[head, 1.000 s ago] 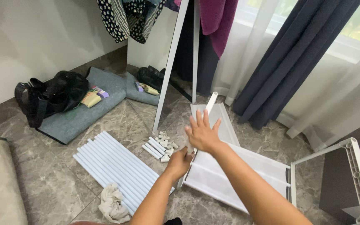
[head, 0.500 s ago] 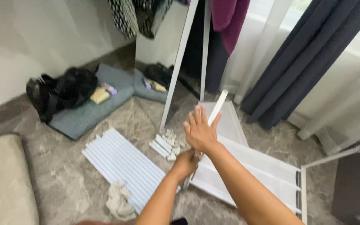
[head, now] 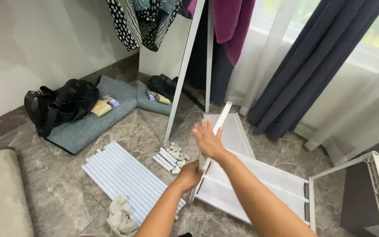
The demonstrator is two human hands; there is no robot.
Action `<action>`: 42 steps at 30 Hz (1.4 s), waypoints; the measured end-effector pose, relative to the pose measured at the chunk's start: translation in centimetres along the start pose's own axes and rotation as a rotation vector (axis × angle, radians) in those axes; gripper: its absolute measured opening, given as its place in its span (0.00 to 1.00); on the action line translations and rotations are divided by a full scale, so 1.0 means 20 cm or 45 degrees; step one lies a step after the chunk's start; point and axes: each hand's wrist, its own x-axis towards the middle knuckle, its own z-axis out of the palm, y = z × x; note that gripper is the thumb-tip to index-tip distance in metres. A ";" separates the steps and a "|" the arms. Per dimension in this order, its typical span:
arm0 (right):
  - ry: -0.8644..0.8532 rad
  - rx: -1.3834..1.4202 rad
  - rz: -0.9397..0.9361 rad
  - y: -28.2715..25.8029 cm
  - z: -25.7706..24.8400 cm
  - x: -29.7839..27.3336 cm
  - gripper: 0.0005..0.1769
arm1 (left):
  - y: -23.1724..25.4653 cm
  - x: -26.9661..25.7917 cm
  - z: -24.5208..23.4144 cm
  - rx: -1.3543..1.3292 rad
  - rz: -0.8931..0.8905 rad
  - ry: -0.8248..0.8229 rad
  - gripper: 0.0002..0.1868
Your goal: The person assembles a white plastic drying rack by inserting vertical poles into a mesh base and connecting them with horizontal crossbars. They handle the mesh base, poles, and connectors by hand, progressively building the frame on the floor.
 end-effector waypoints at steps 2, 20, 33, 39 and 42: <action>0.029 0.360 -0.029 0.07 -0.08 -0.01 0.32 | -0.01 0.00 -0.06 0.061 0.041 0.029 0.23; 0.037 0.357 -0.033 0.10 -0.27 -0.50 0.12 | 0.66 -0.36 -0.26 0.152 0.435 0.454 0.11; 0.064 0.528 -0.350 -0.36 0.26 -0.52 0.18 | 0.17 -0.59 -0.52 -0.091 0.020 0.735 0.11; -0.077 0.248 -0.240 -0.31 0.96 -0.27 0.11 | -0.51 -0.56 -0.58 -0.198 -0.374 0.777 0.15; -0.140 0.238 -0.126 -0.15 1.25 -0.13 0.08 | -0.81 -0.49 -0.55 -0.476 -0.564 0.804 0.12</action>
